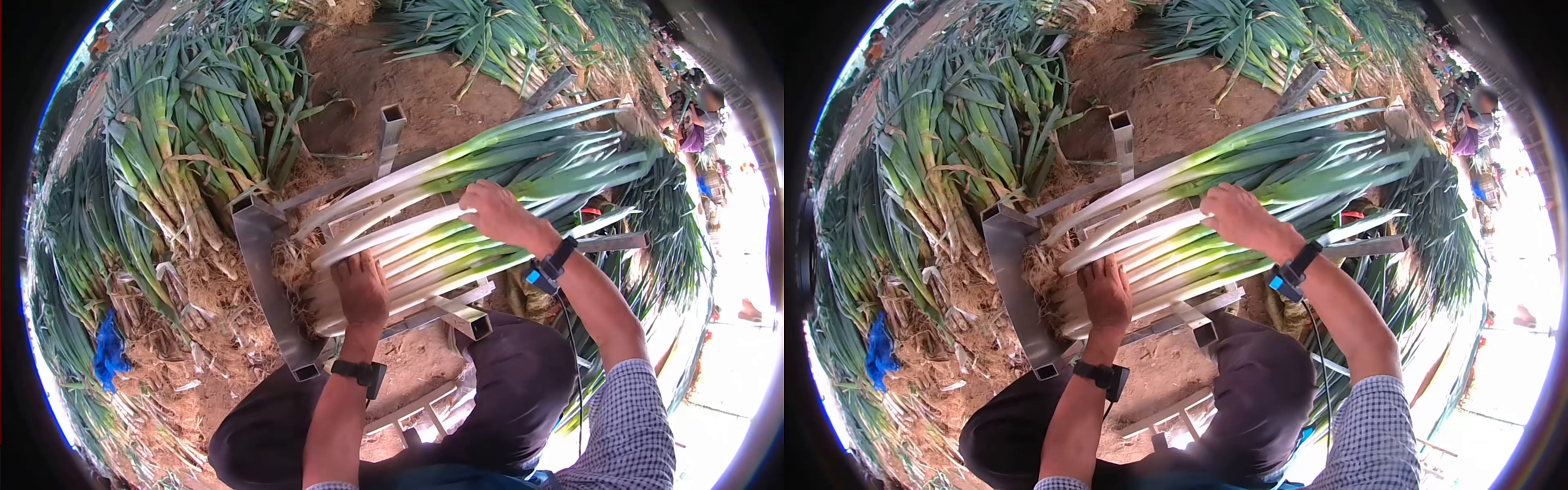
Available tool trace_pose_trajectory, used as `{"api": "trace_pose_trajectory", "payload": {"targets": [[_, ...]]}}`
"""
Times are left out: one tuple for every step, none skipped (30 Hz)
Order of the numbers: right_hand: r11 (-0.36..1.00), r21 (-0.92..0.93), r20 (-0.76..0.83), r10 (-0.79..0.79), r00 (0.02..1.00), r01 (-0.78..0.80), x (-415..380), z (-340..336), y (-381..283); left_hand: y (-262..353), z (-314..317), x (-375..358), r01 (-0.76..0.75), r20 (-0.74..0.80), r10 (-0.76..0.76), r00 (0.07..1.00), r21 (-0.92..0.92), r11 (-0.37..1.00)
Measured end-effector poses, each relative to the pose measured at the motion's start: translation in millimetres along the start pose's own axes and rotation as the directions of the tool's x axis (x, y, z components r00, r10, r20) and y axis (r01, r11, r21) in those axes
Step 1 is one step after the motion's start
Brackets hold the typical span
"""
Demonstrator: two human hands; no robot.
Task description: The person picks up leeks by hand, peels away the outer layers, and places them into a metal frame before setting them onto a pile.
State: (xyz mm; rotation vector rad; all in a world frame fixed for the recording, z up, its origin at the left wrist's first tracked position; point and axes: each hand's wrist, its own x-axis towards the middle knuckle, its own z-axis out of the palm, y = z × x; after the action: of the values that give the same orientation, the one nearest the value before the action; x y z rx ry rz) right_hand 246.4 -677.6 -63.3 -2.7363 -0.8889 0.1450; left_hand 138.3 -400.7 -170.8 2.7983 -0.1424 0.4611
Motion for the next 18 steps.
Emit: {"api": "trace_pose_trajectory", "payload": {"targets": [[0.987,0.063,0.081,0.143,0.986,-0.149,9,-4,1,1,1,-2,0.017,0.012,-0.017,1.000,-0.005,1.000],[0.949,0.115,0.171,0.273,0.947,-0.294,19,-6,2,4,0,-2,0.038,0.025,-0.038,0.999,-0.007,0.999],[0.978,0.112,0.051,0.171,0.984,-0.176,28,4,7,5,-1,-3,0.063,0.036,-0.063,0.997,-0.002,0.998],[0.985,0.129,0.008,0.119,0.993,-0.119,37,15,9,6,-1,-3,0.063,0.017,-0.063,0.998,-0.001,0.998],[0.987,0.148,-0.038,0.064,0.997,-0.058,49,23,4,5,0,-5,0.064,-0.002,-0.064,0.998,0.006,0.998],[0.986,0.165,-0.084,0.013,0.996,0.001,60,32,-2,5,-1,-5,0.063,-0.019,-0.063,0.998,0.012,0.998],[0.984,0.165,-0.100,-0.055,0.993,0.072,70,41,-8,4,-1,-5,0.063,-0.005,-0.063,0.998,-0.002,0.998],[0.987,0.121,-0.074,-0.096,0.993,0.104,77,46,-15,3,0,-7,0.062,-0.011,-0.062,0.998,0.010,0.998],[0.988,0.073,-0.045,-0.133,0.990,0.136,83,51,-21,3,1,-7,0.060,-0.018,-0.060,0.998,0.017,0.998],[0.985,0.023,-0.011,-0.168,0.986,0.168,87,53,-26,3,3,-8,0.059,-0.026,-0.059,0.998,0.021,0.998],[0.985,-0.025,0.042,-0.171,0.984,0.172,89,50,-30,4,3,-7,0.063,-0.044,-0.062,0.997,0.016,0.998],[0.973,-0.052,0.014,-0.226,0.974,0.226,90,48,-35,4,2,-7,0.066,-0.040,-0.065,0.997,0.014,0.998],[0.957,-0.080,-0.013,-0.279,0.960,0.278,92,47,-40,4,2,-7,0.068,-0.036,-0.067,0.997,0.011,0.998],[0.940,-0.110,-0.038,-0.330,0.943,0.324,92,50,-42,3,2,-7,0.067,-0.030,-0.067,0.997,0.006,0.998],[0.946,-0.092,0.001,-0.312,0.950,0.311,95,53,-43,3,2,-7,0.073,-0.025,-0.072,0.997,0.008,0.997],[0.952,-0.077,0.040,-0.294,0.955,0.297,101,55,-44,4,2,-7,0.078,-0.022,-0.078,0.997,0.009,0.997],[0.957,-0.062,0.078,-0.279,0.957,0.284,104,56,-44,4,3,-7,0.084,-0.020,-0.084,0.996,0.011,0.996],[0.960,-0.059,0.085,-0.269,0.960,0.274,104,56,-45,4,3,-8,0.092,-0.020,-0.093,0.995,-0.026,0.995]]}}
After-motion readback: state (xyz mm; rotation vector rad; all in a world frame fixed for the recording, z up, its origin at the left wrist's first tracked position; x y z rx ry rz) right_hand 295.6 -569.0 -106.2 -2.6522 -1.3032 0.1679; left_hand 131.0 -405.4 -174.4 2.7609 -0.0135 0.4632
